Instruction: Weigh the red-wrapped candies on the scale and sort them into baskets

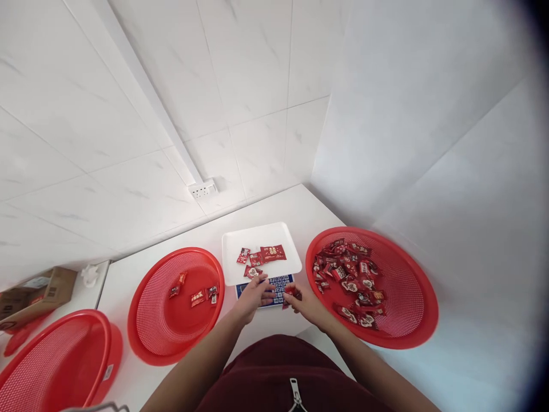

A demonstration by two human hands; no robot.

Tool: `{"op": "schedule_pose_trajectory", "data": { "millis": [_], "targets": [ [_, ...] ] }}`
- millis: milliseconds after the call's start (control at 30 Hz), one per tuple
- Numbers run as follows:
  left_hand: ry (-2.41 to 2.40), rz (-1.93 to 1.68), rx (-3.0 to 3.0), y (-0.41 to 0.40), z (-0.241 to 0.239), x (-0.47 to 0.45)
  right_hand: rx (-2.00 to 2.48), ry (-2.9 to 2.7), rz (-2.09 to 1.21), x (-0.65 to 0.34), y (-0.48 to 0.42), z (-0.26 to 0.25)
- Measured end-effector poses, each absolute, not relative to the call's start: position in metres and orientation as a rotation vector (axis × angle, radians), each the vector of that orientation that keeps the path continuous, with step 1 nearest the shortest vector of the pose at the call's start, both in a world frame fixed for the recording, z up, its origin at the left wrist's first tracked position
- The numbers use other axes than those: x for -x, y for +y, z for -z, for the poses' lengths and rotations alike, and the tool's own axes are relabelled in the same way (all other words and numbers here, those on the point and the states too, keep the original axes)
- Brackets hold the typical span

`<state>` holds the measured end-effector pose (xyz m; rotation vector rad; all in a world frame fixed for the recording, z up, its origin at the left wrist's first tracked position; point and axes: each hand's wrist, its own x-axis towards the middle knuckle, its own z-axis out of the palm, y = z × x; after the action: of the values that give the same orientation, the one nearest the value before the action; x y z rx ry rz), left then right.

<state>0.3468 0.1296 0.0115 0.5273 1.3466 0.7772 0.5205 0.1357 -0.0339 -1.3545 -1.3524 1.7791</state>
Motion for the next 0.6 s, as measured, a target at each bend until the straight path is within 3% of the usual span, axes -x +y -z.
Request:
{"op": "schedule_pose_trajectory", "data": {
  "millis": [333,600],
  "targets": [
    [1.352,-0.643,-0.577,0.096,0.004,-0.332,1.178,-0.823,-1.992,-0.497,0.162,0.015],
    [1.389,-0.676,-0.514,0.091,0.012,-0.318,1.37,-1.027,-2.075,-0.51,0.148,0.036]
  ]
}}
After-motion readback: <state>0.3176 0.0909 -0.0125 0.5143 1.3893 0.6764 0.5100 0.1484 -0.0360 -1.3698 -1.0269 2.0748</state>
